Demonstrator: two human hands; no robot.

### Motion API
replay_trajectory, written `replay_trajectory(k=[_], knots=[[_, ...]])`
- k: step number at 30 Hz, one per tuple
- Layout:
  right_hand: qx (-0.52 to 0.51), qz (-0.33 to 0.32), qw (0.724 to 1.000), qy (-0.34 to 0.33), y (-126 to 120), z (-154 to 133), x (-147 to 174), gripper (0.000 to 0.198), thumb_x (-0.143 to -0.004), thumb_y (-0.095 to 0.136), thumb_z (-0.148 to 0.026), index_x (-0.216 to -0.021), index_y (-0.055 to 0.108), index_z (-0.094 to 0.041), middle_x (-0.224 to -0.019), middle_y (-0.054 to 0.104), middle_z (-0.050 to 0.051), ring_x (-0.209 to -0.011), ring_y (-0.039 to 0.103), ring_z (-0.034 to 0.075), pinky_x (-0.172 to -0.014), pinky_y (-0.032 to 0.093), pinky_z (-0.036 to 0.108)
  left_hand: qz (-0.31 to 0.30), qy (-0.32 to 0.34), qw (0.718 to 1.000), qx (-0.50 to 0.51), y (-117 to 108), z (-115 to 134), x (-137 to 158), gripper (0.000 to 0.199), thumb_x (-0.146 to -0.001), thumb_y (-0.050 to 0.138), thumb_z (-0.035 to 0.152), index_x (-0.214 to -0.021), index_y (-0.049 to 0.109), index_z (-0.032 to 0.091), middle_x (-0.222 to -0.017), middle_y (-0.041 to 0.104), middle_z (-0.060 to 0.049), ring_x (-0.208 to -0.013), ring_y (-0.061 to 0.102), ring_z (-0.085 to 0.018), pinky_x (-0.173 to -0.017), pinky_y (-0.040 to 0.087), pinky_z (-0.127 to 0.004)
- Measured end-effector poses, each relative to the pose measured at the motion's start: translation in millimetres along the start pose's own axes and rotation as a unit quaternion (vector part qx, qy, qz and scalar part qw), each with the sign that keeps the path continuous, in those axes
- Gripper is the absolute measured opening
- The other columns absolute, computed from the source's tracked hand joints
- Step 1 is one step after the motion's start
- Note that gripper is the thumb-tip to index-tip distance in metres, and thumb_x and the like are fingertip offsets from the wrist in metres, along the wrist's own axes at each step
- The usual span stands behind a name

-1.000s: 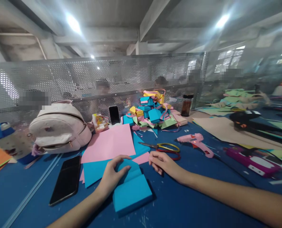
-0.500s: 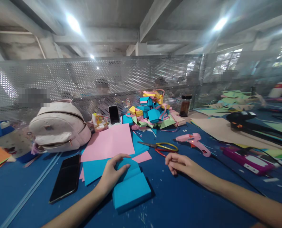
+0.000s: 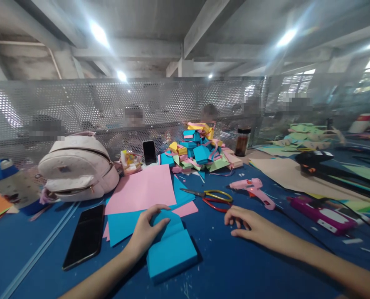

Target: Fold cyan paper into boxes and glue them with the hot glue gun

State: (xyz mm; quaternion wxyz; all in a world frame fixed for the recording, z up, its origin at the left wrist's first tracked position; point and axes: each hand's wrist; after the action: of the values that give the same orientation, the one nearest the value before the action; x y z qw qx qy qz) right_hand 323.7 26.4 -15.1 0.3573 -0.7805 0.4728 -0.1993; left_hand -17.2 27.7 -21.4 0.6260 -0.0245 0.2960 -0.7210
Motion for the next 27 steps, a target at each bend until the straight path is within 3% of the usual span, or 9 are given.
replay_trajectory(k=[4,12,21,27], knots=[[-0.014,-0.007,1.0,-0.01,2.3,2.4,-5.9,0.008,-0.081,0.056,-0.019,-0.081,0.064,-0.018,-0.079,0.063,0.002,-0.069,0.056,0.015,-0.061,0.04,0.023,-0.002,-0.003,1.0,0.004,0.1,-1.3,-0.8,0.022,-0.08,0.065,0.026,-0.102,0.069,0.022,-0.108,0.073,-0.005,-0.11,0.062,-0.026,-0.098,0.044,-0.037],[-0.018,-0.046,0.999,-0.01,-2.5,-4.6,-16.0,0.013,-0.074,0.056,-0.009,-0.078,0.065,-0.017,-0.07,0.068,0.003,-0.065,0.062,0.018,-0.057,0.042,0.023,0.004,-0.007,1.0,0.004,0.7,6.7,-1.4,0.022,-0.079,0.066,0.025,-0.1,0.07,0.021,-0.107,0.073,-0.005,-0.108,0.063,-0.026,-0.098,0.044,-0.037],[-0.032,-0.058,0.994,-0.086,3.9,-40.6,-58.1,0.025,-0.073,0.051,-0.002,-0.087,0.064,-0.017,-0.082,0.068,0.003,-0.072,0.062,0.015,-0.064,0.044,0.023,-0.002,-0.028,1.0,0.003,1.9,10.0,-4.2,0.022,-0.08,0.066,0.025,-0.102,0.069,0.022,-0.107,0.073,-0.005,-0.107,0.063,-0.027,-0.097,0.043,-0.037],[-0.04,-0.096,0.991,-0.082,2.5,-36.2,-67.3,0.032,-0.068,0.048,0.003,-0.086,0.066,-0.017,-0.079,0.069,0.001,-0.07,0.062,0.014,-0.06,0.043,0.02,-0.016,-0.041,0.999,0.008,1.4,8.3,-7.9,0.021,-0.08,0.065,0.025,-0.101,0.07,0.022,-0.105,0.074,-0.004,-0.103,0.064,-0.026,-0.093,0.045,-0.035]])
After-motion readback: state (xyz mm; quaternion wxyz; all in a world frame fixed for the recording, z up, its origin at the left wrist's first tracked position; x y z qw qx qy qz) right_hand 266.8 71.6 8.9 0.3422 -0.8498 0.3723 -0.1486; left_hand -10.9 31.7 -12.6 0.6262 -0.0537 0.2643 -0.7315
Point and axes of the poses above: each hand's wrist, its own x-axis away from the middle knuckle, its own y-axis out of the palm, z = x × y
